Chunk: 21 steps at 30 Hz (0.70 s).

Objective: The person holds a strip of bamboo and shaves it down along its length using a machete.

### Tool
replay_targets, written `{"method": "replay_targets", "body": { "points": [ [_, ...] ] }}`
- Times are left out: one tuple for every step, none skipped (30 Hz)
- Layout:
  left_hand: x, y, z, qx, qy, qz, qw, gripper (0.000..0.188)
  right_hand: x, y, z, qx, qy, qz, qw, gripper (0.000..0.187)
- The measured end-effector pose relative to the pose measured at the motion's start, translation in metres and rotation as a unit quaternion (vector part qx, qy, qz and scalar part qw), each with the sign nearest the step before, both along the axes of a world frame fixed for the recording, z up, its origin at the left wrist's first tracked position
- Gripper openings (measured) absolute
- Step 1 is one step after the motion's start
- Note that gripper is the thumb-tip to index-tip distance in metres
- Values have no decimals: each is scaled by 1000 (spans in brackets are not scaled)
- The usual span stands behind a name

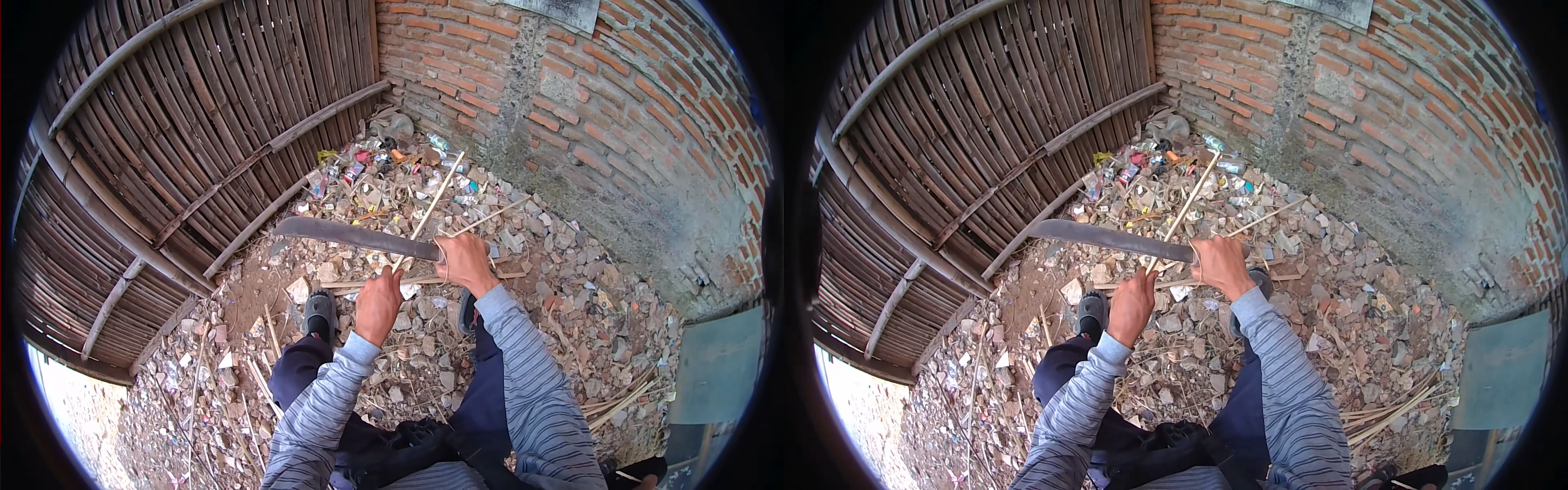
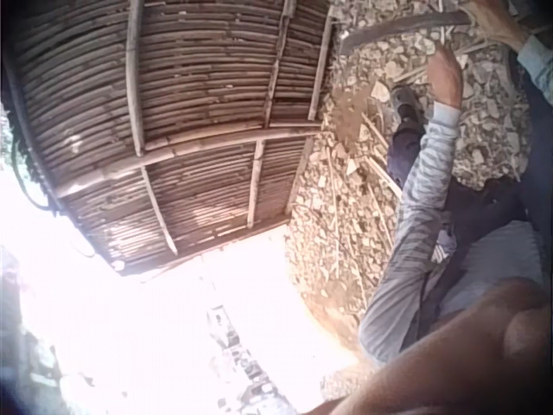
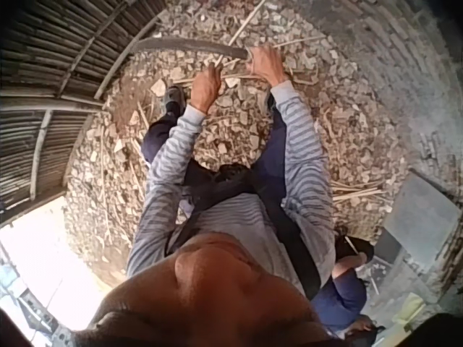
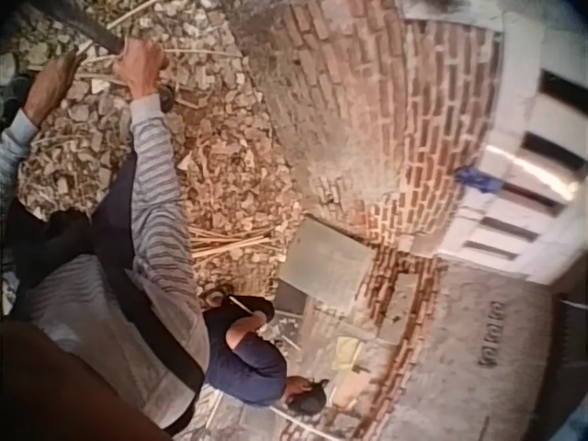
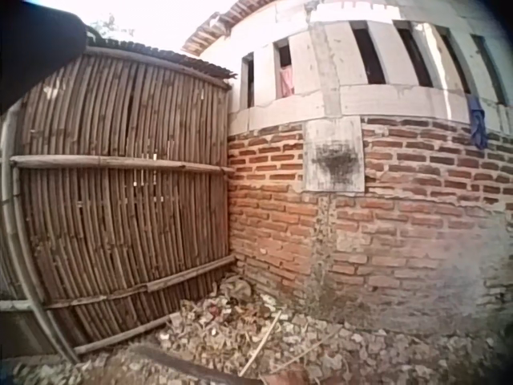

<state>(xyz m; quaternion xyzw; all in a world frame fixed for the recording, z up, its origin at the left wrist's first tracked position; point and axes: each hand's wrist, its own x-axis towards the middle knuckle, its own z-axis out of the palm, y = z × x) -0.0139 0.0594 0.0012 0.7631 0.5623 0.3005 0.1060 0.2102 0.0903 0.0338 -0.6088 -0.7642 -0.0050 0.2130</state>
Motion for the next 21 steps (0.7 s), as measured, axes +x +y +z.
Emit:
{"method": "replay_targets", "body": {
  "points": [
    [2,-2,4,-1,0,-2,1000,40,3,2,1,-27,8,10,1000,29],
    [5,-4,7,-13,-9,-6,1000,36,8,7,-5,-42,1,-13,999,29],
    [4,-5,11,-24,-19,-7,1000,33,10,9,-3,-42,1,-12,999,29],
    [3,-3,9,-24,-19,-5,1000,33,11,11,-2,-27,7,-16,999,30],
    [2,-1,5,-28,-24,-17,999,35,12,13,-1,-13,12,-20,1000,31],
    [1,1,4,-33,-30,-28,999,37,11,13,5,-17,13,-24,999,34],
    [-1,1,3,-33,-30,-26,999,37,11,17,5,-17,13,-21,1000,34],
    [-4,1,1,-28,-41,-29,998,36,14,21,3,-8,15,-48,999,35],
    [-7,-1,0,-23,-51,-35,998,35,20,26,-2,-1,18,-77,997,35],
    [-4,-2,-3,-23,-55,-39,997,35,39,32,-7,37,44,-104,993,33],
    [-3,-5,-6,-19,-56,-58,997,35,63,37,-11,41,40,-106,993,33],
    [-2,-6,-11,-16,-55,-78,995,35,87,41,-17,51,100,-177,978,32],
    [-5,-5,-17,-15,-55,-75,996,35,91,44,-15,59,165,-241,955,31],
    [-6,-3,-24,-21,-52,-80,995,35,91,43,-18,61,165,-239,955,31],
    [-7,-4,-24,-31,-49,-83,995,35,85,35,-19,58,161,-244,955,32],
    [-14,-5,-24,-38,-51,-77,995,33,82,30,-17,56,156,-250,954,33],
    [-13,-5,-23,-39,-50,-76,995,33,81,27,-12,55,157,-249,954,33],
    [-12,-4,-22,-43,-35,-64,996,33,80,22,-7,38,137,-226,964,35],
    [-10,-3,-20,-47,-19,-52,997,32,77,19,-4,20,118,-203,972,38],
    [-10,-1,-18,-41,-28,-63,997,32,71,18,-2,42,105,-180,977,42],
    [-6,-2,-16,-41,-28,-66,997,32,68,17,-3,43,104,-183,977,42]
  ]
}}
